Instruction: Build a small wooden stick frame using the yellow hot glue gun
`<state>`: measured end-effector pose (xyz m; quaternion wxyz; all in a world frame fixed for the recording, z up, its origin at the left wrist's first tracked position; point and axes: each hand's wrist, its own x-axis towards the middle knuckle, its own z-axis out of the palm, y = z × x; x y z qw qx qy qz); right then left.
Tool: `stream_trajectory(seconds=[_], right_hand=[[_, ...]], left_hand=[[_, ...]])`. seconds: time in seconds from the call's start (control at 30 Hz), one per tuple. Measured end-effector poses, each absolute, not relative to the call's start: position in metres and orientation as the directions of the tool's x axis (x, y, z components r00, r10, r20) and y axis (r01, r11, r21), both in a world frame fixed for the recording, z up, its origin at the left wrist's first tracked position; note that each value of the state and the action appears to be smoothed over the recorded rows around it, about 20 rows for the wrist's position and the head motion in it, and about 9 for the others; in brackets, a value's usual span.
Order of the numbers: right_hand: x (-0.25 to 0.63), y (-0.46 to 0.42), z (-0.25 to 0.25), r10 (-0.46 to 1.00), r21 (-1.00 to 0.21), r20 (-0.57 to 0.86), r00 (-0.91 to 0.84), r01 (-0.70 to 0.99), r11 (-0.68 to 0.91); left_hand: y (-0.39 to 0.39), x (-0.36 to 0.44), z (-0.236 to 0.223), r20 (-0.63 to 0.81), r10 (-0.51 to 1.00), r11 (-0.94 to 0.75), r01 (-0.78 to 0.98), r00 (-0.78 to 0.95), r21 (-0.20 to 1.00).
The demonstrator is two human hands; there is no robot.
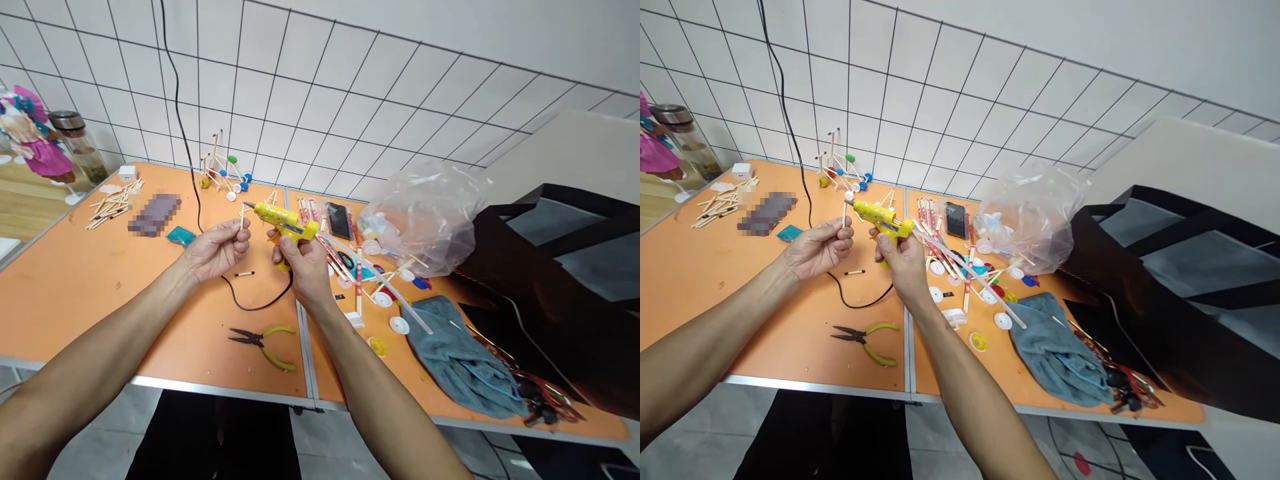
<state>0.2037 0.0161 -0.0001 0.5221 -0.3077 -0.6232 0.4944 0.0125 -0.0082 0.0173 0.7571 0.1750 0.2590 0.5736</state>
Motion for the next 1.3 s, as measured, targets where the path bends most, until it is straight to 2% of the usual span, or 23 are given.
stream_trajectory(seconds=[0.4, 1.3], right_hand=[[0.2075, 0.0138, 0.001, 0.888, -0.926, 0.375, -0.265, -0.068, 0.371], [0.2081, 0.0085, 0.0007, 0.899, -0.926, 0.358, -0.254, 0.026, 0.377]], left_hand=[[-0.0117, 0.0128, 0.0268, -0.257, 0.952, 0.282, -0.813, 0.168, 0.51], [-0.0078, 0.0099, 0.0195, -0.229, 0.957, 0.279, -0.787, 0.179, 0.55]])
